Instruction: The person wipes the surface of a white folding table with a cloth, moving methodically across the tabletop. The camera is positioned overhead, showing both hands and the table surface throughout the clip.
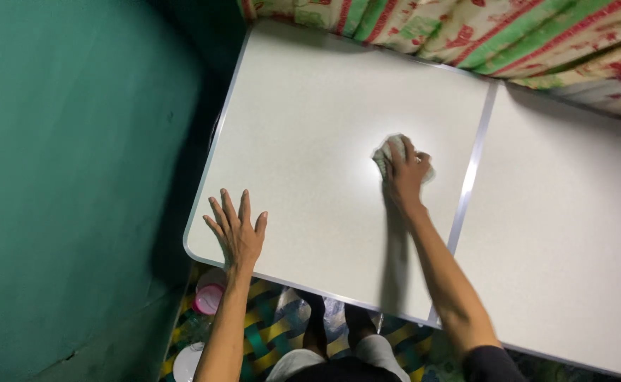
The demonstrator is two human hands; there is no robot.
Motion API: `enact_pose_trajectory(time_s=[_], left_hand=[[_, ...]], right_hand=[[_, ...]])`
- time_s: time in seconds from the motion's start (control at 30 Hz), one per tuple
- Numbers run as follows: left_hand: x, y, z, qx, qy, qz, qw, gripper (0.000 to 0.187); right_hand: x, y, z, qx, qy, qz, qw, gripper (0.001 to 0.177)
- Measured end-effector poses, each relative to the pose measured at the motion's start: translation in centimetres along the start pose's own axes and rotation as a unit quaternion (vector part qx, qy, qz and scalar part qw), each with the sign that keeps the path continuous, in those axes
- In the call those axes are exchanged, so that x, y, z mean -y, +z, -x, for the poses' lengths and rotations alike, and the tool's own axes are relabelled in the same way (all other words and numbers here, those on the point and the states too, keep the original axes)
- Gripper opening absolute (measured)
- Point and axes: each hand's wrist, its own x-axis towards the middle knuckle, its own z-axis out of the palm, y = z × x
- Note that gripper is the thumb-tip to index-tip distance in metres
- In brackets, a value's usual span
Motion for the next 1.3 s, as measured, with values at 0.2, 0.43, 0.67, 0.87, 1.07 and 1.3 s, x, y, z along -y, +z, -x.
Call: enact_pose_trajectory(time_s=[0.2, 0.43, 0.67, 0.87, 1.07, 1.3], left_hand=[[0.0, 0.8, -0.5, 0.026, 0.022, -0.081, 0.996, 0.068], [-1.4, 0.4, 0.4, 0.048, 0.002, -0.026, 0.998, 0.058], [-8.9, 0.4, 0.7, 0.087, 0.021, 0.019, 0.996, 0.056], [-14.3, 2.2, 0.0, 0.108, 0.023, 0.030, 0.993, 0.055], [-16.8, 6.3, -2.0, -0.004, 0.058, -0.016, 0.998, 0.056], [-18.1, 6.6, -3.2, -0.023, 0.040, -0.033, 0.998, 0.056]], right_hand=[[12.3, -0.8, 7.6, 0.105, -0.068, -0.044, 0.991, 0.028], [12.2, -13.6, 22.8, 0.236, -0.128, -0.188, 0.945, 0.051], [-5.0, -10.9, 13.9, 0.136, 0.062, 0.020, 0.989, 0.053], [-0.5, -10.3, 3.6, 0.115, -0.003, -0.023, 0.993, 0.019], [5.5, -15.2, 18.4, 0.229, -0.243, -0.231, 0.914, 0.051], [-7.7, -13.1, 18.7, 0.252, -0.198, -0.254, 0.913, 0.064]])
